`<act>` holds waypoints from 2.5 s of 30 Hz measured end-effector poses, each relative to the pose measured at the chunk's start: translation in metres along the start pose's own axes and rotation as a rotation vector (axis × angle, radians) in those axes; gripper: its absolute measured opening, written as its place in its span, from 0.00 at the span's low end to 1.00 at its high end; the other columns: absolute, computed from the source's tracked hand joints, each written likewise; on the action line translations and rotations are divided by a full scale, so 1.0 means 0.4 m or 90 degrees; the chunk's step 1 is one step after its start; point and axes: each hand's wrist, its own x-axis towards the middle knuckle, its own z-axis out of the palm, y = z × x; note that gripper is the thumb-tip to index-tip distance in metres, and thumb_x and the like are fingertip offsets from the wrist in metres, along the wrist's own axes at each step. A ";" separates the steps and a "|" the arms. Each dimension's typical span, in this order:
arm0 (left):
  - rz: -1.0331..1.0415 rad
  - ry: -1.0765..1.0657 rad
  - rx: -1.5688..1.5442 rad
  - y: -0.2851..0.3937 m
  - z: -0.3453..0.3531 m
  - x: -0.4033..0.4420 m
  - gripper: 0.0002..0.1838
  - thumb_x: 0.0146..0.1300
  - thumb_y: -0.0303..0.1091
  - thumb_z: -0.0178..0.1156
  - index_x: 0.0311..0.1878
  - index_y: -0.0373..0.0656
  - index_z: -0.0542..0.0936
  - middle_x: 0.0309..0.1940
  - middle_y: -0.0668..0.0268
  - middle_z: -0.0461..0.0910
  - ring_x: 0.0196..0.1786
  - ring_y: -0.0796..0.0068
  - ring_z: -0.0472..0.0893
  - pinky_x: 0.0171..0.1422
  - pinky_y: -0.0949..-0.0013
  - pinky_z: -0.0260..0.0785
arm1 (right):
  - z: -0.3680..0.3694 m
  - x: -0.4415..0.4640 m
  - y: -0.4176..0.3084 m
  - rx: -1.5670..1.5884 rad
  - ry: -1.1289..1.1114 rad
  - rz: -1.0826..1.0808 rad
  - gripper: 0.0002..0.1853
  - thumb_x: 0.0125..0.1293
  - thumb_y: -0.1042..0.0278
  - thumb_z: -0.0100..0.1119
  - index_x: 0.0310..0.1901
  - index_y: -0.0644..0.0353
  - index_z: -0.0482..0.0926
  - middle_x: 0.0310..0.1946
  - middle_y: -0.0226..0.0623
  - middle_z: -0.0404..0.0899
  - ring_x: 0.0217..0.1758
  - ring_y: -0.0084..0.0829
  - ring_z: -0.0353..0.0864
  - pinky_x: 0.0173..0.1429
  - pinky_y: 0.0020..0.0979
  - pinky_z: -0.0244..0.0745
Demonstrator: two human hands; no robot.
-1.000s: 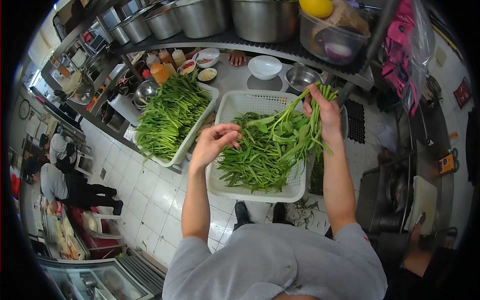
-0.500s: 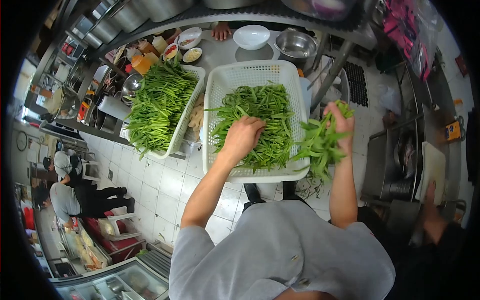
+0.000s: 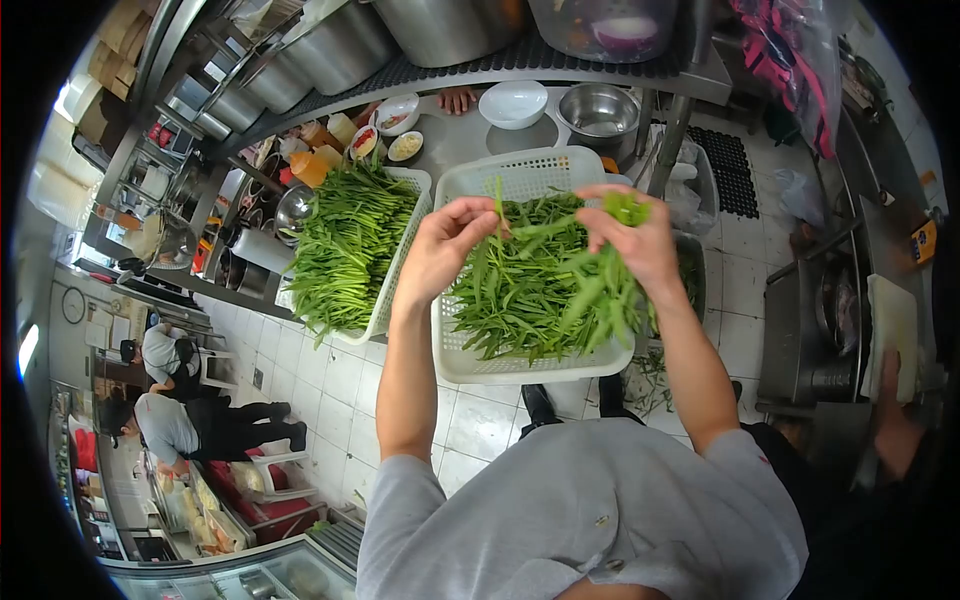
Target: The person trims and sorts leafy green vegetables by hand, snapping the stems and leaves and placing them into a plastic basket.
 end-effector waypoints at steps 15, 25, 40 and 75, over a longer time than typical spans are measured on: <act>-0.131 -0.066 -0.019 -0.093 -0.003 -0.062 0.15 0.66 0.26 0.64 0.54 0.32 0.79 0.40 0.65 0.84 0.39 0.79 0.81 0.47 0.76 0.74 | -0.027 0.078 0.001 0.089 0.001 -0.006 0.07 0.65 0.68 0.63 0.38 0.64 0.80 0.34 0.31 0.80 0.24 0.22 0.75 0.30 0.24 0.68; -0.036 -0.090 0.325 -0.221 0.084 -0.009 0.09 0.64 0.30 0.65 0.46 0.40 0.85 0.39 0.60 0.87 0.39 0.69 0.85 0.47 0.68 0.77 | -0.213 -0.014 0.208 -0.202 0.096 0.008 0.08 0.68 0.63 0.62 0.42 0.58 0.78 0.29 0.29 0.79 0.26 0.20 0.76 0.31 0.22 0.70; 0.005 -0.056 0.516 -0.257 -0.044 0.045 0.14 0.58 0.23 0.62 0.49 0.41 0.82 0.44 0.57 0.81 0.41 0.55 0.83 0.50 0.59 0.75 | -0.219 -0.068 0.113 0.118 0.172 -0.028 0.07 0.67 0.75 0.61 0.45 0.67 0.79 0.28 0.33 0.80 0.34 0.23 0.82 0.41 0.27 0.78; 0.009 -0.146 0.643 -0.311 0.095 0.051 0.12 0.61 0.30 0.65 0.47 0.39 0.82 0.40 0.56 0.85 0.46 0.59 0.84 0.53 0.64 0.75 | -0.406 -0.197 0.071 -0.601 0.271 0.082 0.27 0.59 0.64 0.70 0.58 0.67 0.78 0.49 0.50 0.84 0.52 0.35 0.84 0.56 0.33 0.75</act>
